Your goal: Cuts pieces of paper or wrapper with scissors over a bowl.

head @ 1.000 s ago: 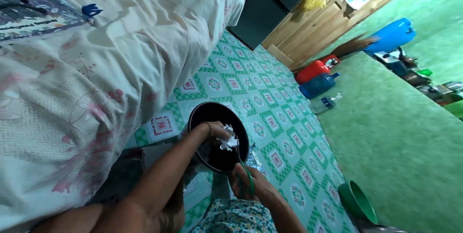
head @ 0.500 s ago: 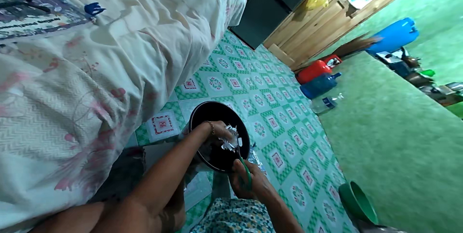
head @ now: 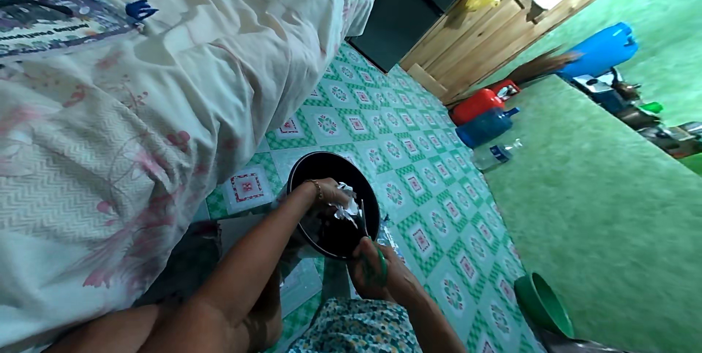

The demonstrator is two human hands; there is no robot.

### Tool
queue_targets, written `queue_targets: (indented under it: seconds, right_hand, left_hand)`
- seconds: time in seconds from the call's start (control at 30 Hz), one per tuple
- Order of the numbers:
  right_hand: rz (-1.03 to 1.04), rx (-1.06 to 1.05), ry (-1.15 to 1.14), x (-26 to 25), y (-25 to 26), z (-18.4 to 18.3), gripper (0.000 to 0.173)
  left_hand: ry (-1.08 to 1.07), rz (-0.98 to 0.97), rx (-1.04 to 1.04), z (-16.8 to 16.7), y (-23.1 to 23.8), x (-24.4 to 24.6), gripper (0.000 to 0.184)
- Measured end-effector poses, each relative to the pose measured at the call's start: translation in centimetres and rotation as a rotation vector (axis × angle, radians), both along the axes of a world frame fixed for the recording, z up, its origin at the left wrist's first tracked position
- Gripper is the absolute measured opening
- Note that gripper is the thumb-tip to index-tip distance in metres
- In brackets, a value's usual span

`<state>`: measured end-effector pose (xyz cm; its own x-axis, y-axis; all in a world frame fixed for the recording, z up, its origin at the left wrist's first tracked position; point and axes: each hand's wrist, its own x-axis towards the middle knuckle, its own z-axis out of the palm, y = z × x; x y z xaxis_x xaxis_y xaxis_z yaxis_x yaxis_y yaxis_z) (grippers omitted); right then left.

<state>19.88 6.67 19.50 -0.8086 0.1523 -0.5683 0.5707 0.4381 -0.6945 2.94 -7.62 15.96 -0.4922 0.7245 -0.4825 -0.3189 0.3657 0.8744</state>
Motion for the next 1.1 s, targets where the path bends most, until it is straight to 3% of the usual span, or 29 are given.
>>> queue_targets:
  seconds: [0.2, 0.5, 0.73, 0.97, 1.1]
  right_hand:
    - [0.067, -0.031, -0.06, 0.5, 0.6, 0.8, 0.036]
    - [0.078, 0.071, -0.074, -0.4, -0.2, 0.9, 0.041]
    - [0.003, 0.105, 0.085, -0.2, -0.4, 0.0, 0.033]
    - [0.062, 0.138, 0.008, -0.3, -0.5, 0.6, 0.036]
    - [0.012, 0.113, 0.091, -0.2, -0.2, -0.2, 0.036]
  left_hand:
    - [0.019, 0.033, 0.141, -0.8, -0.3, -0.4, 0.031]
    - [0.169, -0.009, 0.148, -0.1, 0.4, 0.3, 0.046]
    - [0.167, 0.03, 0.204, -0.1, 0.4, 0.2, 0.046]
    - [0.231, -0.055, 0.16, -0.1, 0.8, 0.3, 0.051]
    - [0.242, -0.02, 0.176, 0.4, 0.6, 0.7, 0.052]
